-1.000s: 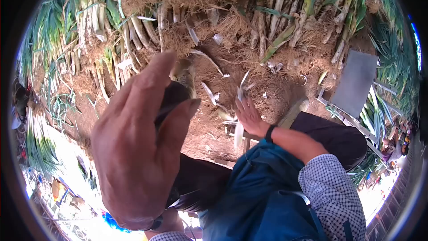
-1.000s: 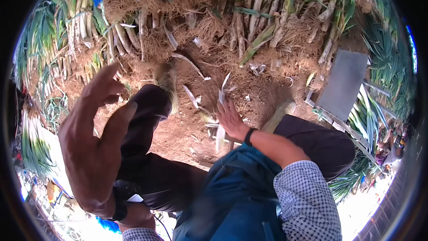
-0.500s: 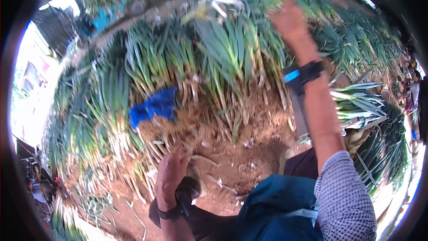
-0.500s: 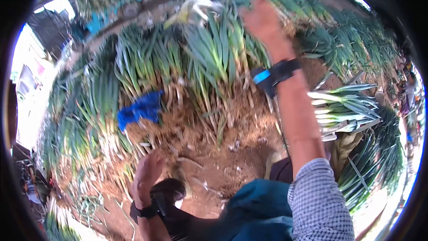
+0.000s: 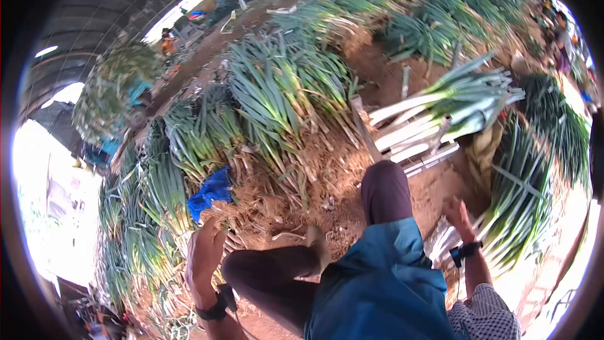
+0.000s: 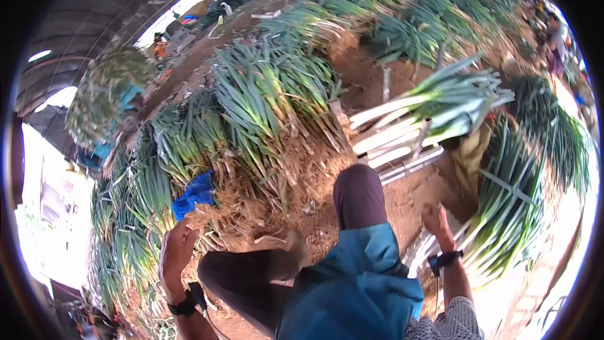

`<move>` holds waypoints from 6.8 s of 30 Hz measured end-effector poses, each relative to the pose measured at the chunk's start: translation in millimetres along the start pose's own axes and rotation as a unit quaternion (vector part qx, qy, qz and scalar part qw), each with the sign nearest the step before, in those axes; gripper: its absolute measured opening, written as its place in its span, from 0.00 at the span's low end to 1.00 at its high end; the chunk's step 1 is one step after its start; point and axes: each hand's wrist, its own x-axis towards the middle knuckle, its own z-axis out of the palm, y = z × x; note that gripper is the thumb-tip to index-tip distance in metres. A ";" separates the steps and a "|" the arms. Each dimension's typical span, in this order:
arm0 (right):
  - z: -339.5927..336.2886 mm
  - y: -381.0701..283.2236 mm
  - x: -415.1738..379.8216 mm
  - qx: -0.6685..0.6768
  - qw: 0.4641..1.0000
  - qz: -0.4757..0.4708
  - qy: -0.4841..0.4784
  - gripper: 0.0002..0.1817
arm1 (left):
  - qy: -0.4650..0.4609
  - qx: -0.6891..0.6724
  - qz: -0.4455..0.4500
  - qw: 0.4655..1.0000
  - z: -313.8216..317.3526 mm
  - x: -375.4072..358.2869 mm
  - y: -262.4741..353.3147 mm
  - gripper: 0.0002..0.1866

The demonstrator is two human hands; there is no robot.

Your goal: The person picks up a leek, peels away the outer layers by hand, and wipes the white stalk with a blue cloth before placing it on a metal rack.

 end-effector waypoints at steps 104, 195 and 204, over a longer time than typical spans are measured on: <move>402.8 -271.0 125.5 0.237 0.901 0.002 -0.364 0.18 | 0.012 -0.679 -0.326 0.658 222.3 80.4 -69.0 0.13; 334.9 -311.5 167.3 -0.187 0.825 -0.293 -0.445 0.27 | 0.090 -0.468 -0.069 0.877 206.9 -4.4 -16.9 0.14; 360.5 -413.6 122.9 0.420 0.774 0.069 -0.470 0.24 | 0.054 -0.146 0.012 0.988 218.2 -61.5 -15.3 0.23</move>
